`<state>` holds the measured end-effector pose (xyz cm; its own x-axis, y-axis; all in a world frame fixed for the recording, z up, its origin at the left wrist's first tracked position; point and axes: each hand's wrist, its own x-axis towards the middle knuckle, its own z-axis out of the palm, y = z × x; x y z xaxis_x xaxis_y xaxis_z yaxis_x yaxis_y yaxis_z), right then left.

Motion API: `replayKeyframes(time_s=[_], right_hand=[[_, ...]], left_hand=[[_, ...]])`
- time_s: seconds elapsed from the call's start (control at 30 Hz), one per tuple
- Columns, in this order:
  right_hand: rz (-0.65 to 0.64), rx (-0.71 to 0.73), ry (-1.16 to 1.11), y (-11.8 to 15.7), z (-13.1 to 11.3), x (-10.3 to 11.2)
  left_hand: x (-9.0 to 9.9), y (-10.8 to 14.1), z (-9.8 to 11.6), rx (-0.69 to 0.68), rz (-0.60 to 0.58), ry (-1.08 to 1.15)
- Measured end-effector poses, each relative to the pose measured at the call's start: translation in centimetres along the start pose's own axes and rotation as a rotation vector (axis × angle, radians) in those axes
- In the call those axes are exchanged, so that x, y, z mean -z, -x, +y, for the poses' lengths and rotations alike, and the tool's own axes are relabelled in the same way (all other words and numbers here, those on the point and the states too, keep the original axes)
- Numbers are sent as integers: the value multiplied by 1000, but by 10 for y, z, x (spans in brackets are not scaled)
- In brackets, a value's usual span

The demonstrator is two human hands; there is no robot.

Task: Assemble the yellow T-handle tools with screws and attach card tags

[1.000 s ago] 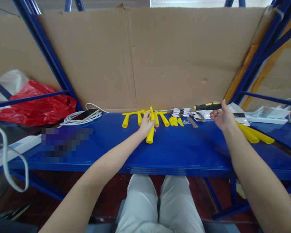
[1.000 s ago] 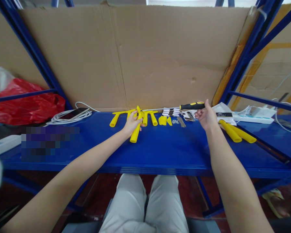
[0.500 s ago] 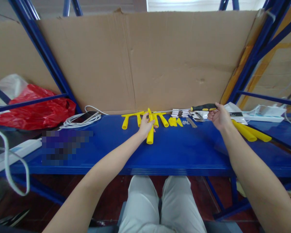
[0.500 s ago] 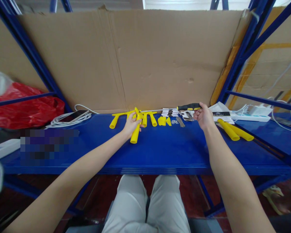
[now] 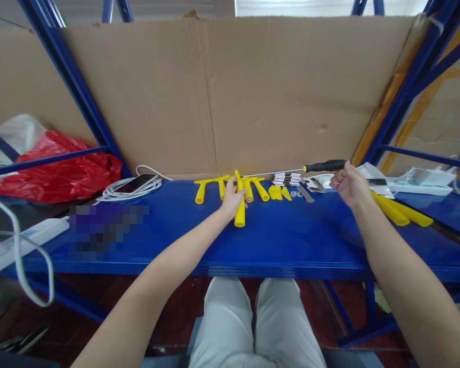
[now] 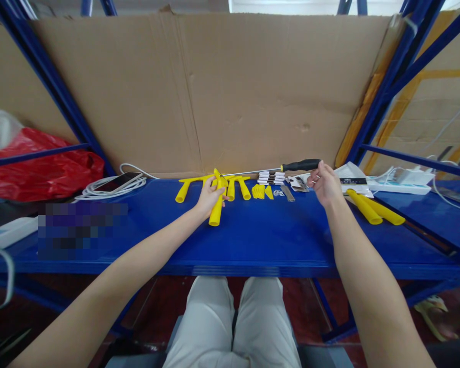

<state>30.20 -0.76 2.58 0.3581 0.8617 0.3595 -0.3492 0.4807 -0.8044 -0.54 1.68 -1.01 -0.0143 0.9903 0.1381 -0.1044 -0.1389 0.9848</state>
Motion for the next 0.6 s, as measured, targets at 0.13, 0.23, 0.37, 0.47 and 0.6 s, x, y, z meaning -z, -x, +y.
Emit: replayKeyframes(time_s=[0.13, 0.23, 0.37, 0.47, 0.6], right_hand=[[39, -41, 6, -6, 5, 7], [60, -57, 22, -8, 7, 9], [88, -14, 17, -6, 7, 9], [68, -44, -8, -6, 4, 8], [24, -64, -34, -3, -1, 4]], left_hand=[[-1, 1, 1, -13, -3, -16], [-2, 2, 1, -23, -10, -29], [-3, 3, 0, -32, -13, -38], [-4, 5, 2, -28, -11, -31], [-4, 8, 7, -15, -7, -21]])
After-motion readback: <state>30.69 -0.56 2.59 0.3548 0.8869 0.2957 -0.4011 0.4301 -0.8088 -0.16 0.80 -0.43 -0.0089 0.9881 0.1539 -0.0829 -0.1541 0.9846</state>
